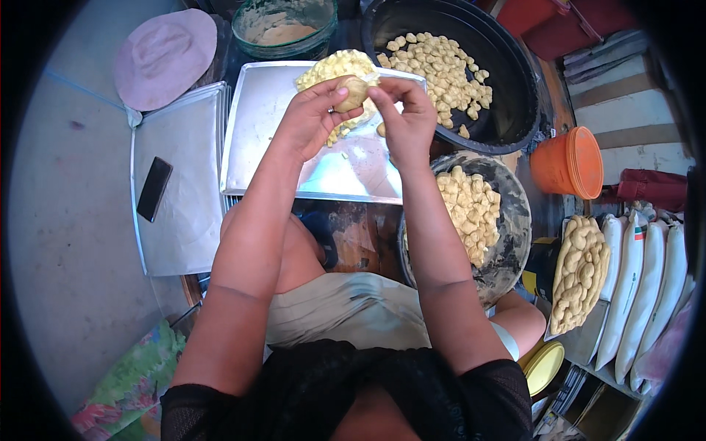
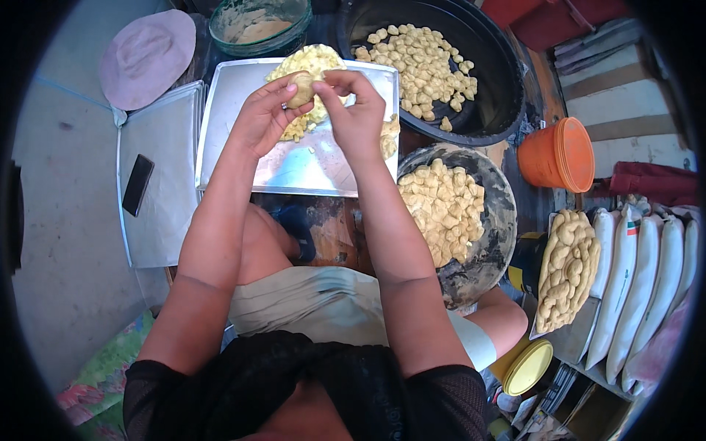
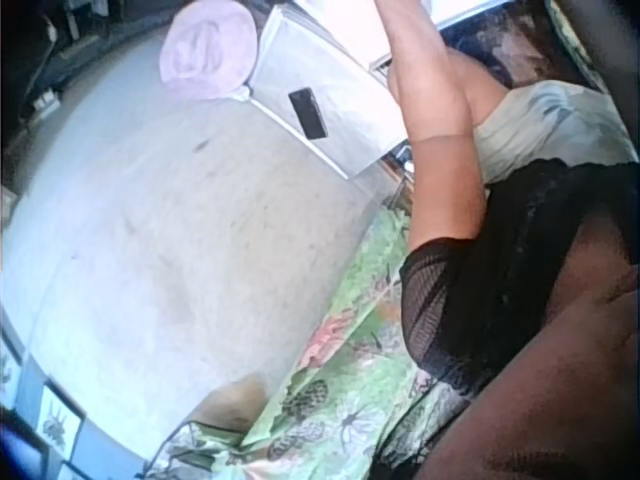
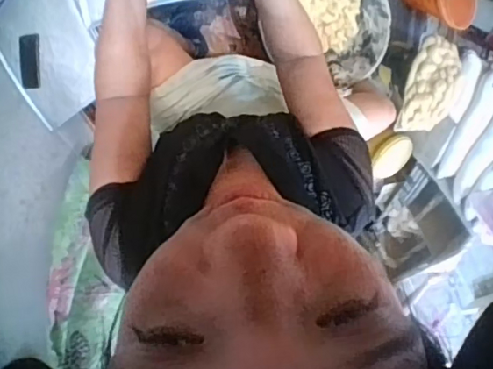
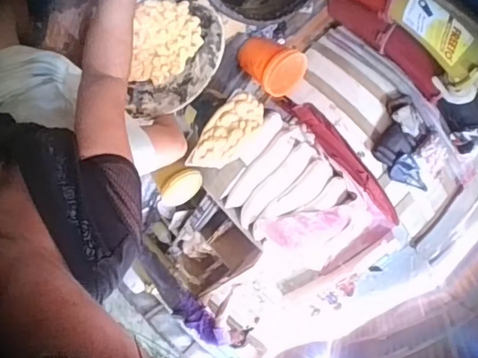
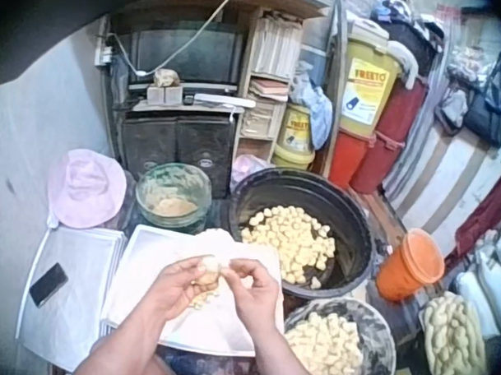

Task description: The person wraps dough around pieces of filling to form dough balls by hand and presses dough pieces in a bowl.

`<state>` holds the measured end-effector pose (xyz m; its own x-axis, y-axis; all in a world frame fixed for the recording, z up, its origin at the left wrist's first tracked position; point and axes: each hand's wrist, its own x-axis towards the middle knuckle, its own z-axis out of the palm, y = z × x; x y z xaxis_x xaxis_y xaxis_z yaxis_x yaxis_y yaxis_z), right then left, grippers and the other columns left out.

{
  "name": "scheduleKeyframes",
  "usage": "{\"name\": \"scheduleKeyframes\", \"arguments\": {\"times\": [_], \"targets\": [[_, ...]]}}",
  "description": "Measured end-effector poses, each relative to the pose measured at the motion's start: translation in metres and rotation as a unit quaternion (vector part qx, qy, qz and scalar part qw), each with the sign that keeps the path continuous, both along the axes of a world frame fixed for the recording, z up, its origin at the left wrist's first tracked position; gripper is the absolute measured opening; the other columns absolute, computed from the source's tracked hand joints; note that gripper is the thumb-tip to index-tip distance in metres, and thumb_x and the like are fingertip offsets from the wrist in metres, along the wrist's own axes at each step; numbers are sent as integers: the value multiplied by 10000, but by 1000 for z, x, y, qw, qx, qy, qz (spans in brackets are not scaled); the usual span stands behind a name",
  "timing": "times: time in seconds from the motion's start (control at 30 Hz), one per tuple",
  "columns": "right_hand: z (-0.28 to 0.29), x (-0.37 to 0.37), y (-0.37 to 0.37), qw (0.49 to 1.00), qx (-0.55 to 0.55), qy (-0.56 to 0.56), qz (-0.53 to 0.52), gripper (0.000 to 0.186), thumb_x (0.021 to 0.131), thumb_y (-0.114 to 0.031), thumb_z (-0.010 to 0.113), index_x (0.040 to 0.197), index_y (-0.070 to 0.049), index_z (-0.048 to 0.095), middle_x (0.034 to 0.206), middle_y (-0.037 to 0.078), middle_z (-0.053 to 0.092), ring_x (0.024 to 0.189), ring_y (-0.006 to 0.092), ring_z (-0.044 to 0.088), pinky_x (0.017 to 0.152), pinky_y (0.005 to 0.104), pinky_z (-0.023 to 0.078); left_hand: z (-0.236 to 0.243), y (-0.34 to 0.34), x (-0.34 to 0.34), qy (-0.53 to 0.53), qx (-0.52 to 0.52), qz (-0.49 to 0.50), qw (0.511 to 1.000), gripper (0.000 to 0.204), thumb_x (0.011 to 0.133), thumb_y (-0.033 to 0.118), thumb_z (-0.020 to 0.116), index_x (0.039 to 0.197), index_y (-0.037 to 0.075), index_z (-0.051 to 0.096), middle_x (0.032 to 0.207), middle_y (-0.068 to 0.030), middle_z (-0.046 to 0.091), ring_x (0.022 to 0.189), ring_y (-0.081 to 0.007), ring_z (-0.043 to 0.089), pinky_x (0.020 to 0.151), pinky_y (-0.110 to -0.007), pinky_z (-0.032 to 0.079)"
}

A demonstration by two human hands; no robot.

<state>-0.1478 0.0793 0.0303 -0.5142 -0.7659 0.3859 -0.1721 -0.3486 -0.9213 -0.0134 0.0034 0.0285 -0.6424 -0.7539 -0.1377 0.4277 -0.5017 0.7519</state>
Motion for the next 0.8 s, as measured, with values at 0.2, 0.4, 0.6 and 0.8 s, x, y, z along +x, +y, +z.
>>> {"name": "scheduleKeyframes", "arguments": {"times": [0.2, 0.4, 0.6, 0.8], "targets": [[-4, -6, 3, 934, 17, 347, -80, 253, 789, -194, 725, 1022, -98, 699, 1207, 136, 567, 1114, 308, 491, 922, 393, 378, 2, 6, -5, 16, -51, 4, 999, 382, 903, 148, 627, 1218, -50, 539, 1091, -121, 620, 957, -195, 630, 833, -319, 552], [-2, -18, 6, 947, 65, 278, 150, 269, 810, -311, 701, 963, -89, 702, 1459, 148, 359, 1321, 347, 313, 1061, 473, 224, 10, 22, -4, 2, -72, -53, 996, 463, 896, 229, 651, 1285, 20, 508, 1151, -82, 584, 1017, -155, 566, 864, -301, 483], [-6, -17, 23, 994, 3, 71, 80, 368, 723, -80, 767, 1059, -55, 617, 957, 72, 580, 810, 197, 570, 748, 301, 471, -1, 19, -19, -30, -272, 35, 961, 301, 893, 270, 657, 1068, 48, 555, 1016, -28, 568, 905, -104, 520, 788, -252, 443], [48, -33, 60, 926, -111, 343, -113, 255, 825, -111, 689, 1070, -75, 625, 832, 82, 650, 756, 191, 596, 711, 303, 478, -1, 12, -7, -70, -227, -85, 968, 517, 940, 505, 485, 1028, 10, 606, 883, -75, 616, 740, -128, 586, 650, -251, 477]]}}
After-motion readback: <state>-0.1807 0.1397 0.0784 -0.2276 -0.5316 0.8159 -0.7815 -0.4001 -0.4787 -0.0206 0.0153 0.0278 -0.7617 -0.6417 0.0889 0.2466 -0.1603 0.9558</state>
